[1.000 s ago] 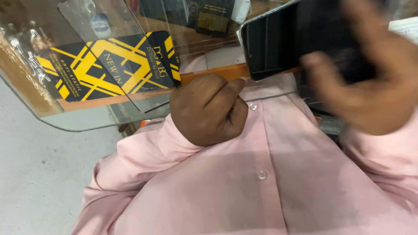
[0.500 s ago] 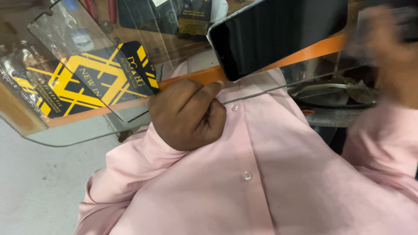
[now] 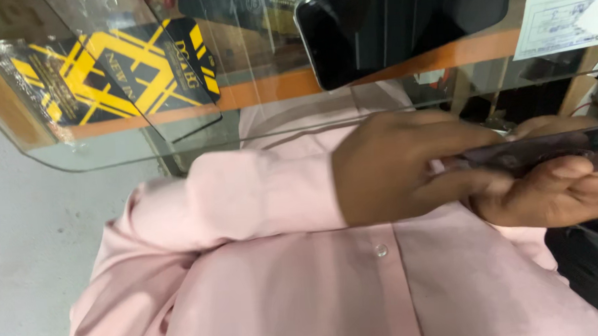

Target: The person unwraps a screen protector from its packaging, wipes the phone screen with a cloth, aligns the protector over the display, and presses it into place. They then wrap rubber bands around the phone to hold the protector secure and set the phone on the counter.

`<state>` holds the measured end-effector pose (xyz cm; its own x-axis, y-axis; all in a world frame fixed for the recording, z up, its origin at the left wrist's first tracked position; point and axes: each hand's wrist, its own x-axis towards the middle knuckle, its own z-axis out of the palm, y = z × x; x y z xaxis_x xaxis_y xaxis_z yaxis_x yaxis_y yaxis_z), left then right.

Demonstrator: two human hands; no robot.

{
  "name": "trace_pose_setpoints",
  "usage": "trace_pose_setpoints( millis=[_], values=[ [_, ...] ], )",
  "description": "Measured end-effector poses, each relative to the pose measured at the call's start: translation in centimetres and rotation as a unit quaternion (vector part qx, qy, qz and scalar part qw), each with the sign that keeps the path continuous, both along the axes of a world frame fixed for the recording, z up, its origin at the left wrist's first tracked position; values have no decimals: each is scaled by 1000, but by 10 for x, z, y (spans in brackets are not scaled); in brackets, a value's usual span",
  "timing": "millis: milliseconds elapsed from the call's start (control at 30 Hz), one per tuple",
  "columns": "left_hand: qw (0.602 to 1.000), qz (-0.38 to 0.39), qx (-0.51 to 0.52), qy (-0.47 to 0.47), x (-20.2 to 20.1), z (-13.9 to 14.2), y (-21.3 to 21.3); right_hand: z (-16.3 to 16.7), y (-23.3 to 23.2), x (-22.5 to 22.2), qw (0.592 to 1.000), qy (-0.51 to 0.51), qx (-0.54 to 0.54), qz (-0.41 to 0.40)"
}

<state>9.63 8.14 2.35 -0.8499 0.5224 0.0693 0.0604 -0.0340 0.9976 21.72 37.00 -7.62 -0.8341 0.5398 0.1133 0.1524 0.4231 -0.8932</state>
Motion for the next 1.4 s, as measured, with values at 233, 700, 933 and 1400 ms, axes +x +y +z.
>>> trace_pose_setpoints(
  millis=[233, 700, 933, 1400],
  values=[
    [992, 12, -92, 89, 11, 0, 21, 21, 54, 25, 986, -100, -80, 104],
    [997, -29, -67, 31, 12, 12, 34, 28, 104, 34, 943, -229, -115, 213],
    [968, -18, 145, -206, 15, 2, 29, 24, 79, 27, 935, -162, -167, 266],
    [931, -69, 117, -338, 10, -19, 103, -6, 44, 22, 978, -59, -127, 156]
  ],
)
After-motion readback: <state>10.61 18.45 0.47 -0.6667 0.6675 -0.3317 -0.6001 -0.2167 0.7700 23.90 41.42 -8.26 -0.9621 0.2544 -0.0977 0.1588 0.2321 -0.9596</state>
